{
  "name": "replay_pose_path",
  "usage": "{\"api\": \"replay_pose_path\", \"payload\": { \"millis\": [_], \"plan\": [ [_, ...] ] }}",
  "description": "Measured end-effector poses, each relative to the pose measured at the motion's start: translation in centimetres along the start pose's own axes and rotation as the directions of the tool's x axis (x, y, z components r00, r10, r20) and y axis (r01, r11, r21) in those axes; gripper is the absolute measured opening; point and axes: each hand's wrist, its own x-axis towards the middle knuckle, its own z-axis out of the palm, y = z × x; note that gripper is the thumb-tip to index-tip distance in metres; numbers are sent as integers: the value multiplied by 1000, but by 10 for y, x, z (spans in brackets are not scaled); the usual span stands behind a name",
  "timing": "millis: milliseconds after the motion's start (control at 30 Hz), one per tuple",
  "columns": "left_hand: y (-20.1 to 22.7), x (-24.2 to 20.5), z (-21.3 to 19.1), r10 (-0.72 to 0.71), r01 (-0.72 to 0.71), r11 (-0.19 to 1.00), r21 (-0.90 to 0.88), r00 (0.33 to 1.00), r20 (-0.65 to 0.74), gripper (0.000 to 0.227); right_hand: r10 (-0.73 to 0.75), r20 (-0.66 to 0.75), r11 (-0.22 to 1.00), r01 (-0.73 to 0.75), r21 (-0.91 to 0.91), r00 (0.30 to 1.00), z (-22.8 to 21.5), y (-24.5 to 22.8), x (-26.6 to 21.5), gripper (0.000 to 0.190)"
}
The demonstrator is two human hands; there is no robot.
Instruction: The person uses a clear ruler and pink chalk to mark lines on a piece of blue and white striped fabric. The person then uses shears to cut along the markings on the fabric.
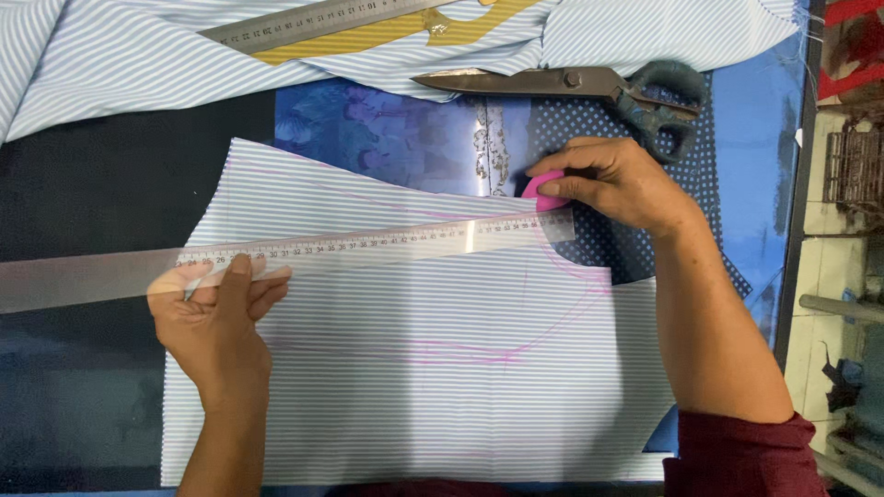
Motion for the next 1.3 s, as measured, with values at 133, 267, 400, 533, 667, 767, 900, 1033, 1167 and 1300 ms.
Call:
{"api": "replay_pose_path", "payload": {
  "millis": [133,267,400,533,667,767,900,1033,1167,1300],
  "plan": [
    [7,-3,3,4,-4,1000,19,1000,17,33,-1,7,1000,1,8,1000,1,0,2,24],
    [-1,4,1,-17,17,1000,-8,1000,-8,39,-3,24,1000,3,-20,1000,0,9,1,25],
    [9,-1,4,-39,39,999,6,999,9,35,33,-34,999,-32,17,999,5,-1,0,22],
    [6,1,3,-30,29,1000,10,999,28,33,35,-53,999,-34,30,998,15,-8,9,22],
    [-6,10,-2,-10,10,1000,-4,999,53,35,-35,-36,999,35,-17,999,25,-2,17,25],
    [-3,9,0,-17,18,1000,-13,999,48,36,-64,-38,998,64,-23,997,29,-9,22,25],
    [-2,8,0,-23,23,1000,-7,998,60,35,-78,-59,996,80,29,995,35,-18,27,22],
    [-5,8,1,23,-23,1000,-3,998,64,31,-31,-138,988,51,145,990,42,-45,33,19],
    [-3,9,2,5,-5,1000,-9,998,61,31,-47,-146,985,71,160,988,52,-49,37,19],
    [-20,38,-11,-94,99,994,-47,990,100,35,-57,-154,987,79,140,986,53,-51,39,20]
  ]
}}
